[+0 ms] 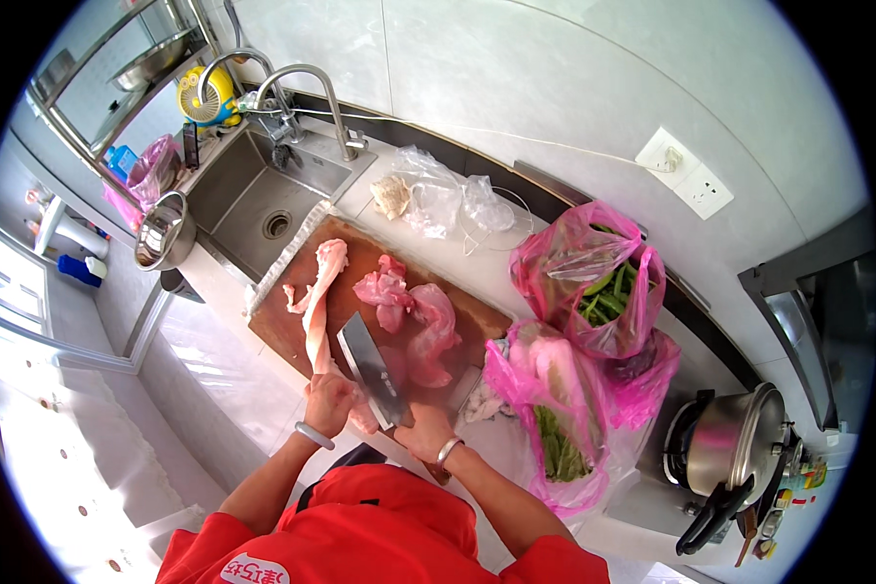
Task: The person uses a cleaver to cut a long strip of raw pork belly into smaller pieces on a wooden cutting board. The person holds the meat with their left hand and chops with their right hand, separating the strip into individual chunks.
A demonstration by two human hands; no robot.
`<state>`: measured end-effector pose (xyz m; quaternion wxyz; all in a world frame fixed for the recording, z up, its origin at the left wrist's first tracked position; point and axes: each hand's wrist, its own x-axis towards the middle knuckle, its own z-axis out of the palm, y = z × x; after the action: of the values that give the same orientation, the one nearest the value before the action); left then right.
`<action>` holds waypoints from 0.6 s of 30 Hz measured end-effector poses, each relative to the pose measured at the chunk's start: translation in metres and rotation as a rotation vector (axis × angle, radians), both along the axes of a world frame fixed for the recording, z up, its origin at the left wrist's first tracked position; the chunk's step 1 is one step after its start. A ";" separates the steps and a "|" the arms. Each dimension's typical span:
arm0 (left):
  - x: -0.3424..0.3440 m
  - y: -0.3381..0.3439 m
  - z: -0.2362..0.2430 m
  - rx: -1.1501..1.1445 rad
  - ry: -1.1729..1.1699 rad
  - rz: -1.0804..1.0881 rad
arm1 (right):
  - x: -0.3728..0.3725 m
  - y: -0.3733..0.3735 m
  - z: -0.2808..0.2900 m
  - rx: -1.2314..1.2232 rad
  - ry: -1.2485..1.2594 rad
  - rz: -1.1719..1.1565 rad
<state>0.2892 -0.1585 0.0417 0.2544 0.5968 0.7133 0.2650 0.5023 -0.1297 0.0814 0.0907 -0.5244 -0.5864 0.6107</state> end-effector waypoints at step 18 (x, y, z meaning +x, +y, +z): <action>-0.044 0.016 -0.001 -0.340 -0.731 0.172 | 0.061 -0.026 0.025 -0.485 0.243 -0.081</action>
<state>0.2450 -0.1426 0.0405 0.5631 0.3510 0.6568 0.3583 0.5630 -0.1554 0.1065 0.0563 -0.4765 -0.3863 0.7877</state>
